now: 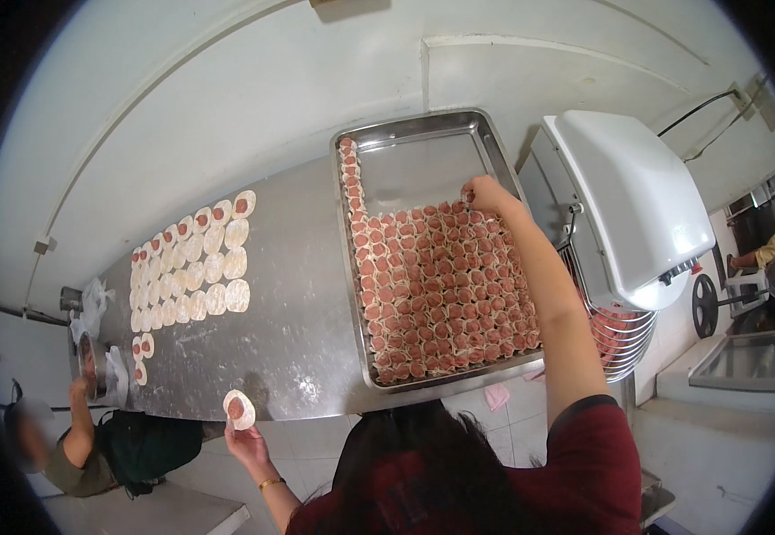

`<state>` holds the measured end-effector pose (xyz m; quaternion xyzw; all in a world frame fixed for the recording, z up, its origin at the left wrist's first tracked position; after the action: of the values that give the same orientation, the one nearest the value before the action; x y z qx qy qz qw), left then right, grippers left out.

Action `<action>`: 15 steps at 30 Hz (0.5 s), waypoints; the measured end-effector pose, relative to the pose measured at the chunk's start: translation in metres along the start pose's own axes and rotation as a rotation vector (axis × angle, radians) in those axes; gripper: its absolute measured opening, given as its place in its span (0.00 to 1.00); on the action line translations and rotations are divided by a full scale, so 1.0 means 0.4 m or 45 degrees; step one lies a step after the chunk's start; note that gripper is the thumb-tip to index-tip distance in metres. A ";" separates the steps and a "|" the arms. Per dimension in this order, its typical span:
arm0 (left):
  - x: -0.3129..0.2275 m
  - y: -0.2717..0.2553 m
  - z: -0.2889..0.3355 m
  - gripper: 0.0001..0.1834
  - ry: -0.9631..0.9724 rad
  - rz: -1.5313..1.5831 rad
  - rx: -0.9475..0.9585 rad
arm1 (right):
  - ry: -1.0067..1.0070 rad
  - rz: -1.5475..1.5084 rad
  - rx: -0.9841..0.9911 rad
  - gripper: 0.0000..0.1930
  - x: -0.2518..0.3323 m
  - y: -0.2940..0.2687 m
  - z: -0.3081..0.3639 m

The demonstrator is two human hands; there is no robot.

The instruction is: The person places small meat portions onto round dough discs, folds them into dumplings, and arranges them on a metal tray. Another person works alongside, performing the same task on the same table.

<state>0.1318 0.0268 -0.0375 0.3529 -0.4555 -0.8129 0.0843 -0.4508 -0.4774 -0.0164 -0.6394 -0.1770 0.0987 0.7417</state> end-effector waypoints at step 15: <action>0.056 0.016 0.020 0.16 0.024 -0.115 -0.043 | -0.155 -0.070 -0.028 0.17 0.029 -0.044 0.025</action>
<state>0.1090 0.0182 -0.0408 0.3792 -0.4244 -0.8202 0.0576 -0.4454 -0.4669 0.0037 -0.6352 -0.2403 0.1149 0.7250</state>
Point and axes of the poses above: each hand's wrist, its own z-axis away from the middle knuckle, its own y-axis out of the palm, x = y × z, the point moved 10 cm from there along -z, towards the middle knuckle, and after that the axes turned 15 degrees about z, right-handed, at the moved point
